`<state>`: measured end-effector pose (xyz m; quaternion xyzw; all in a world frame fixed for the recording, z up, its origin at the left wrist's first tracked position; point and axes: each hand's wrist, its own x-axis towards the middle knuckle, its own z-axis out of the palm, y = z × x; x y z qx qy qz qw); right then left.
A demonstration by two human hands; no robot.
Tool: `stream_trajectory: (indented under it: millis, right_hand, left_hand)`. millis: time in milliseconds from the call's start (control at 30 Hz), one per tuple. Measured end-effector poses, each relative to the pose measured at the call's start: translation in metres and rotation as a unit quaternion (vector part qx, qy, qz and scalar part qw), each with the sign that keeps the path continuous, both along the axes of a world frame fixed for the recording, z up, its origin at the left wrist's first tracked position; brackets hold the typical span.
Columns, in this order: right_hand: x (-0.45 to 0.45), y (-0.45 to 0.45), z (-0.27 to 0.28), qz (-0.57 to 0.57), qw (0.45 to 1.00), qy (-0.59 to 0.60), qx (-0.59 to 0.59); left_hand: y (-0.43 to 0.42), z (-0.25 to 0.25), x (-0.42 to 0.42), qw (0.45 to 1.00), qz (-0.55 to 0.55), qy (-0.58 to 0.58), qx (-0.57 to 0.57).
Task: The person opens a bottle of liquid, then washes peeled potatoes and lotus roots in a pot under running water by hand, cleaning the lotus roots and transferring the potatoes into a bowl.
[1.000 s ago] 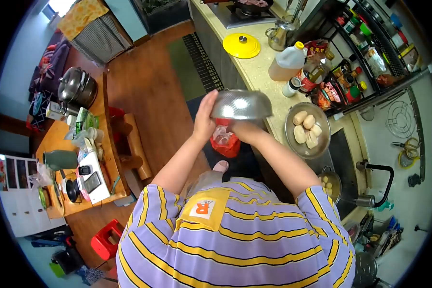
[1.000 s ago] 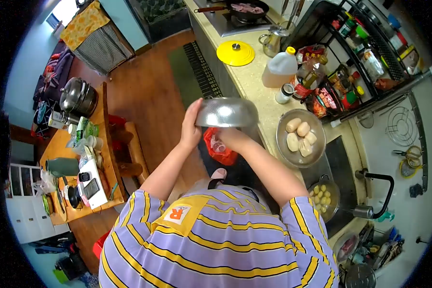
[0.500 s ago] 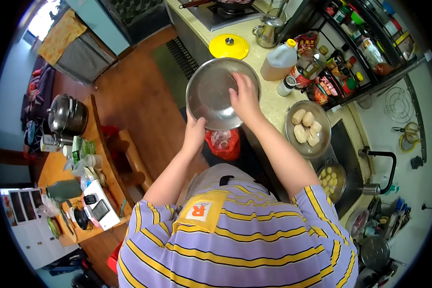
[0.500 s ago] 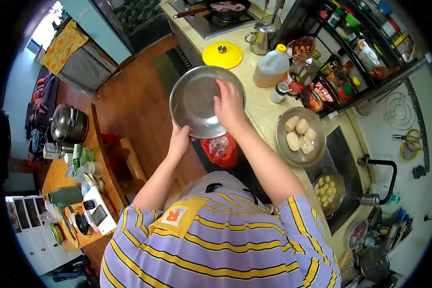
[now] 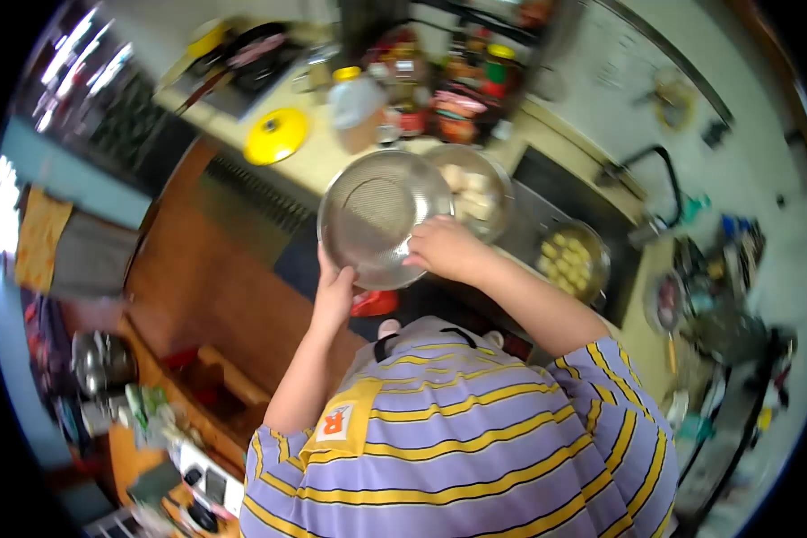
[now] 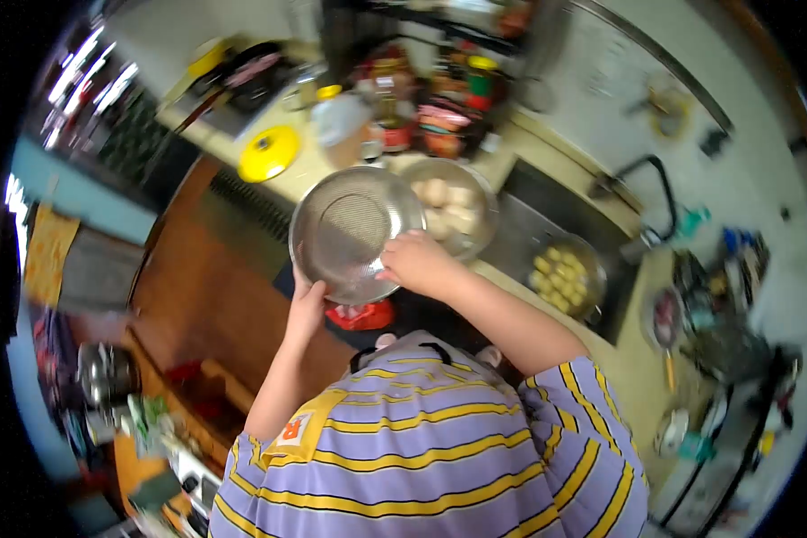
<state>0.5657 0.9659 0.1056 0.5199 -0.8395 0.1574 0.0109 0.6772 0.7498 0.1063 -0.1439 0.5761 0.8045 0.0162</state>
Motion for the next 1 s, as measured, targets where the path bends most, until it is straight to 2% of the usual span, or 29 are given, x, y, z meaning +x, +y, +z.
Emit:
stream_trajectory:
  millis: [67,133,233,300,400,500,600,633,733,833,933,967,1000]
  right_hand:
    - [0.018,0.067,0.022,-0.035,0.999,-0.005,-0.034]
    - [0.039,0.138,0.019,-0.092,0.989,0.005,-0.119]
    - [0.066,0.238,-0.002,-0.24,0.963,-0.007,-0.124]
    - [0.078,0.298,-0.02,-0.336,0.937,-0.014,-0.098]
    - [0.087,0.374,-0.062,-0.46,0.876,-0.017,-0.141]
    - [0.093,0.433,-0.1,-0.499,0.86,-0.013,-0.109]
    - [0.082,0.469,-0.123,-0.517,0.844,-0.105,-0.098]
    - [0.076,0.479,-0.125,-0.51,0.853,-0.094,-0.066]
    - [0.035,0.503,-0.159,-0.584,0.783,-0.105,-0.188]
    - [-0.013,0.516,-0.169,-0.65,0.575,-0.227,-0.442]
    - [-0.027,0.493,-0.179,-0.628,0.686,-0.082,-0.359]
    - [-0.028,0.488,-0.181,-0.646,0.714,-0.22,-0.159]
    - [-0.026,0.488,-0.182,-0.564,0.754,-0.283,-0.183]
  left_hand:
    - [0.038,-0.009,-0.017,0.993,-0.095,-0.075,0.014]
    - [0.101,0.01,-0.032,0.98,-0.14,-0.141,0.0]
    - [0.196,0.004,-0.053,0.96,-0.245,-0.134,0.027]
    - [0.256,-0.02,-0.073,0.939,-0.299,-0.167,0.012]
    - [0.337,-0.077,-0.109,0.91,-0.343,-0.231,0.034]
    - [0.417,-0.098,-0.12,0.901,-0.367,-0.229,0.017]
    - [0.475,-0.128,-0.123,0.897,-0.385,-0.216,-0.002]
    - [0.489,-0.133,-0.124,0.893,-0.39,-0.225,0.002]
    - [0.513,-0.148,-0.121,0.89,-0.371,-0.257,0.062]
    - [0.524,-0.174,-0.124,0.894,-0.337,-0.28,0.098]
    - [0.529,-0.18,-0.128,0.909,-0.301,-0.26,0.127]
    - [0.527,-0.18,-0.133,0.909,-0.31,-0.252,0.119]
    - [0.525,-0.181,-0.138,0.909,-0.318,-0.243,0.115]
